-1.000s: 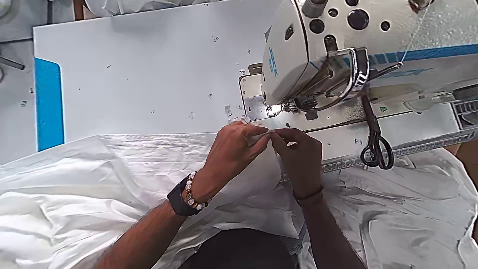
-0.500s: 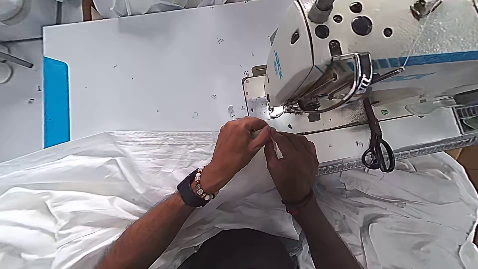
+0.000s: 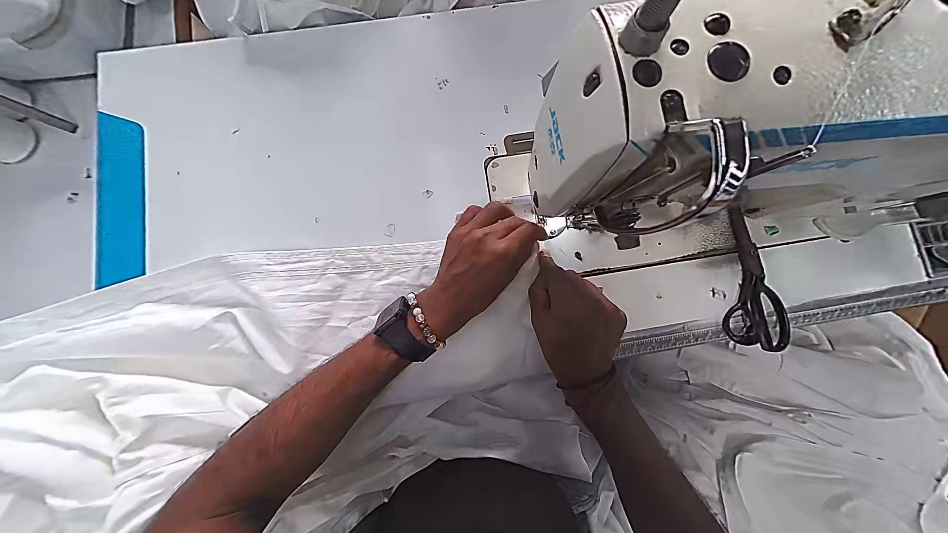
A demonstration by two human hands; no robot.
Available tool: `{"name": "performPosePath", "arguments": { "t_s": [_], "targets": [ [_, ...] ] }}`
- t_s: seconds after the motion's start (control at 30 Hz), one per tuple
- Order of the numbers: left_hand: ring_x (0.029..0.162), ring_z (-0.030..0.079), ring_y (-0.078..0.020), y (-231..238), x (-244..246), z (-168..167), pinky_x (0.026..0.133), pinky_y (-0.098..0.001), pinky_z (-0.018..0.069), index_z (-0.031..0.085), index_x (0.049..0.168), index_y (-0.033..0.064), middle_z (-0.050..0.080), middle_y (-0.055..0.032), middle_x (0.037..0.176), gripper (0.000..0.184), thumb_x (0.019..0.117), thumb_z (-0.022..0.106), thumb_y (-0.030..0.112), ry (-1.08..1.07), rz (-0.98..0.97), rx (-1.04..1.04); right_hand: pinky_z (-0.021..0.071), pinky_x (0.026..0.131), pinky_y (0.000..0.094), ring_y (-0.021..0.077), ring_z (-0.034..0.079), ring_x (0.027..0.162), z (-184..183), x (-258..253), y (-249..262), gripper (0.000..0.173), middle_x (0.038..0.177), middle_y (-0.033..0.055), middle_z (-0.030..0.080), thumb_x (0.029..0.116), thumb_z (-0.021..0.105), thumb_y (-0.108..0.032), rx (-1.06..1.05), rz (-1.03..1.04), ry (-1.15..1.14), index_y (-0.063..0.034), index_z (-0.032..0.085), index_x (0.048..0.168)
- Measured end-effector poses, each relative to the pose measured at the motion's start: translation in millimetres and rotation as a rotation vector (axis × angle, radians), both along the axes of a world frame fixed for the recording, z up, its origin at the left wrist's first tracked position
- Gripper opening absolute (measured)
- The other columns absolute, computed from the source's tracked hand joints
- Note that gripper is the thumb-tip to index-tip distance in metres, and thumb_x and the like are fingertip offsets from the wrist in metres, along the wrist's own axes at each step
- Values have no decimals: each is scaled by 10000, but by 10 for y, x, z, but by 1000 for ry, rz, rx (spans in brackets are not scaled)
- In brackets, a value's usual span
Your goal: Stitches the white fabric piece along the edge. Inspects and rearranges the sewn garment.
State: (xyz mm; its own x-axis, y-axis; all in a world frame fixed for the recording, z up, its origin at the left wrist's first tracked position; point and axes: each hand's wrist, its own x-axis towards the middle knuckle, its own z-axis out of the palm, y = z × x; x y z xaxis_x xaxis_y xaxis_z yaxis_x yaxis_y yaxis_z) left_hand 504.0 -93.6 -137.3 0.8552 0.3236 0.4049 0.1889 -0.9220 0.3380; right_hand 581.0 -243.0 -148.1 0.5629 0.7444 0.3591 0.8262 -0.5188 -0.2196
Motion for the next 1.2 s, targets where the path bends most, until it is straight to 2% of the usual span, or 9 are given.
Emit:
{"name": "performPosePath", "arguments": {
  "t_s": [0.2,0.5,0.67,0.73,0.8,0.9,0.97,1.07,1.2],
  "targets": [
    [1345,522,-220,-13,-260,-82,1079,-431,377,705,1335,231,635,60,1426,367,1035,498,267,117,-53,79,359,408,336,174,556,476,14,65,20,339,595,-4,597,1001,536,-265,-45,35,-9,-183,771,1231],
    [1208,544,-252,241,-107,-57,1032,-453,350,744,1277,247,681,18,1305,349,1014,518,293,101,-164,125,379,401,367,190,573,472,26,107,141,293,590,4,602,1007,549,-289,-57,-44,23,-164,788,1120],
    [1247,539,-269,245,-120,-46,1053,-467,344,753,1265,251,687,5,1314,340,1009,531,266,77,-188,116,409,433,396,202,572,484,273,225,3,340,573,4,596,999,546,-305,-180,38,234,-226,757,1253],
    [1262,536,-261,246,-115,-37,1057,-465,343,738,1289,282,680,16,1334,346,1015,528,281,81,-186,122,512,509,452,200,636,584,529,556,-221,290,708,19,683,1004,573,-319,-158,45,362,-202,781,1169],
    [1262,538,-252,254,-111,-59,1052,-469,342,727,1303,300,679,27,1334,358,1007,525,284,79,-175,134,566,686,563,335,705,820,761,1029,-489,318,979,165,723,1042,541,-283,-107,-112,281,-89,721,1218],
    [1273,523,-240,270,-97,-80,1057,-457,326,702,1329,325,673,50,1332,383,1009,497,280,85,-143,153,475,977,628,419,608,1220,823,1754,-798,398,1334,233,627,1063,451,-289,-104,-400,125,-82,644,1343],
    [1269,523,-242,272,-83,-86,1055,-459,323,705,1323,324,671,45,1334,387,1004,493,270,88,-121,167,441,991,672,458,576,1261,689,2028,-894,390,1335,238,628,1062,419,-273,-146,-442,20,-71,671,1282],
    [1245,529,-242,269,-69,-95,1044,-450,334,718,1298,322,676,37,1308,365,1006,504,269,80,-110,179,462,864,705,485,627,1140,492,2076,-847,362,1238,246,663,1034,459,-287,-203,-471,-42,-68,713,1170],
    [1228,549,-257,237,-104,-53,1025,-457,361,721,1313,308,678,29,1332,381,1001,504,278,103,-159,159,493,880,656,432,640,1168,308,2010,-857,358,1278,203,666,1020,478,-281,-153,-479,-35,-81,707,1211]
  ]
}}
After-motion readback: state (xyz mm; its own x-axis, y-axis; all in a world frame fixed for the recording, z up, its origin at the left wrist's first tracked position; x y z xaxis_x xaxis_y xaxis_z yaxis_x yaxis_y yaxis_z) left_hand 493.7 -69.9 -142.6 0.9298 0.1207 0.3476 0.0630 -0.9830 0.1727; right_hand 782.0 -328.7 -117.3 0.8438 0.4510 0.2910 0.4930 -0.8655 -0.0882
